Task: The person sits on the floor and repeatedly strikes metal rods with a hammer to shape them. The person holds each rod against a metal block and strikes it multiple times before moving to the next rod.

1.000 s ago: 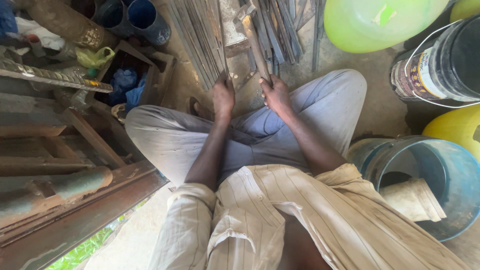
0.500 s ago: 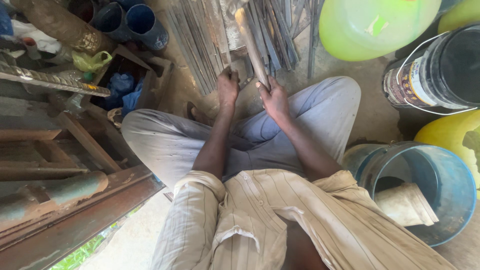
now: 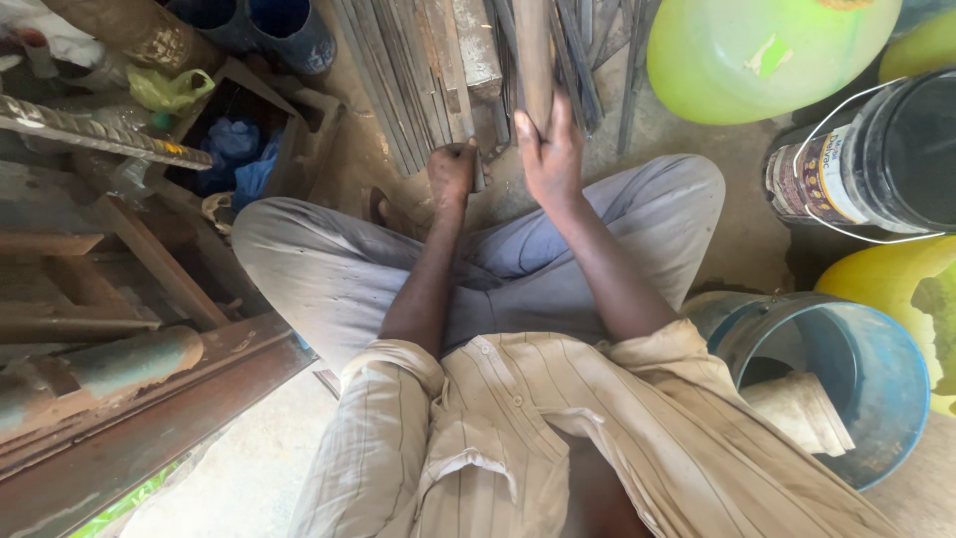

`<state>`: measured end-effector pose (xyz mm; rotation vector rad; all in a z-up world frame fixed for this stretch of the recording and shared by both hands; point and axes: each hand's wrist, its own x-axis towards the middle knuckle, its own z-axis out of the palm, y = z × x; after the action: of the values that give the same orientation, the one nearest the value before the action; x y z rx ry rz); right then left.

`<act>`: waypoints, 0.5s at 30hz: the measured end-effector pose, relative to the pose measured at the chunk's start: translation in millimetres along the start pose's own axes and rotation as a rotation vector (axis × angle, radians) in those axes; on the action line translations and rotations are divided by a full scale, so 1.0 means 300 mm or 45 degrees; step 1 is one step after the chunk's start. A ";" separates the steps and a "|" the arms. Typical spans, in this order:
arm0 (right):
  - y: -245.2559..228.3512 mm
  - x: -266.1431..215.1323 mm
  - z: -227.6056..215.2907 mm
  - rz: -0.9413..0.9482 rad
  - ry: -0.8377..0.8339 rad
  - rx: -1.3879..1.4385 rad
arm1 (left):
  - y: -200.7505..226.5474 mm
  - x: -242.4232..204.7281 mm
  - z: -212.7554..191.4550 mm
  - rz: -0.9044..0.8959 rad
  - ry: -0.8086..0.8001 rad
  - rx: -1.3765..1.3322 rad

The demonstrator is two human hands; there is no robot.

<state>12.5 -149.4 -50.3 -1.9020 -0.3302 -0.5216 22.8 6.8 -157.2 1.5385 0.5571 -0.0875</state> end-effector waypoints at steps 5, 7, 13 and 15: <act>0.120 0.048 0.053 0.184 -0.308 -0.362 | -0.040 0.026 -0.001 0.266 0.263 0.416; 0.148 0.060 0.059 0.308 -0.436 -0.541 | -0.051 0.024 0.006 0.309 0.288 0.459; 0.072 0.089 0.045 0.180 -0.235 -0.311 | -0.015 -0.036 0.002 0.098 0.243 0.352; 0.048 0.081 0.041 -0.240 -0.041 -0.193 | -0.019 -0.056 -0.003 0.084 0.222 0.334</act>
<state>42.6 -143.7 -53.6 -2.0388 -0.5065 -0.6573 5.6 2.6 -155.8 1.8301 0.6519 0.0259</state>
